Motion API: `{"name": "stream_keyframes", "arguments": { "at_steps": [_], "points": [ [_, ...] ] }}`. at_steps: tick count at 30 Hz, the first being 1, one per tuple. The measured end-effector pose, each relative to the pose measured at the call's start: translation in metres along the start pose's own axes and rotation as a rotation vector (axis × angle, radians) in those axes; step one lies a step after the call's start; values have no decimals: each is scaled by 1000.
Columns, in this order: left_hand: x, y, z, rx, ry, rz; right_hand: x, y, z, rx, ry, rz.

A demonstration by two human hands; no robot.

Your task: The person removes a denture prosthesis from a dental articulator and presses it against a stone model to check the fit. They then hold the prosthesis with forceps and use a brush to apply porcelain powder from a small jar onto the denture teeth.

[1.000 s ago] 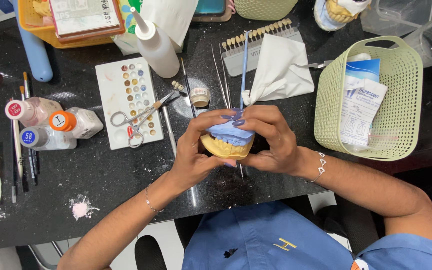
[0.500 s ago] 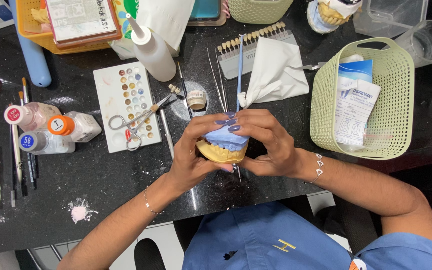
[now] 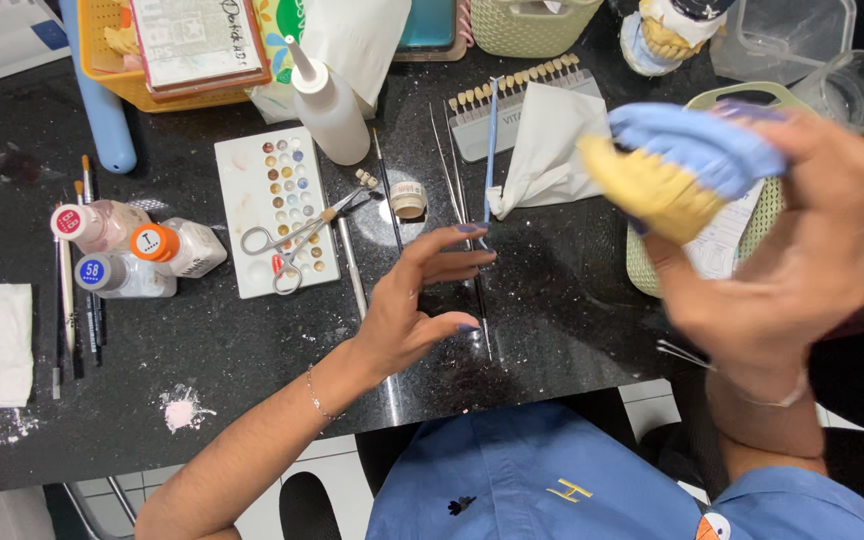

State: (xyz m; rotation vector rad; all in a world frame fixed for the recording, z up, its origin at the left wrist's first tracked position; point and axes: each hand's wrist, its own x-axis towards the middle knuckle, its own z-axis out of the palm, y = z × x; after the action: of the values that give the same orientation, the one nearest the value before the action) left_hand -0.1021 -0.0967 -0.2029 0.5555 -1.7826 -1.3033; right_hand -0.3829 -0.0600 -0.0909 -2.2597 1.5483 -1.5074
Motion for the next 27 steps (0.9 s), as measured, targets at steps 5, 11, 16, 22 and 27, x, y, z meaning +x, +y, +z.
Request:
{"name": "stream_keyframes", "arguments": {
  "at_steps": [5,11,16,22,27],
  "points": [
    [4,6,1,110,-70,12,3,25,-51,-323,-193,173],
    [7,9,1,205,-91,19,-7,71,-67,-395,-429,323],
    [9,9,0,279,-92,66,-11,82,-75,-591,-679,205],
    [16,17,-1,492,-130,428,-7,112,-66,-496,-900,437],
    [24,36,-18,834,12,658,-14,124,-65,-207,-833,398]
  ]
}}
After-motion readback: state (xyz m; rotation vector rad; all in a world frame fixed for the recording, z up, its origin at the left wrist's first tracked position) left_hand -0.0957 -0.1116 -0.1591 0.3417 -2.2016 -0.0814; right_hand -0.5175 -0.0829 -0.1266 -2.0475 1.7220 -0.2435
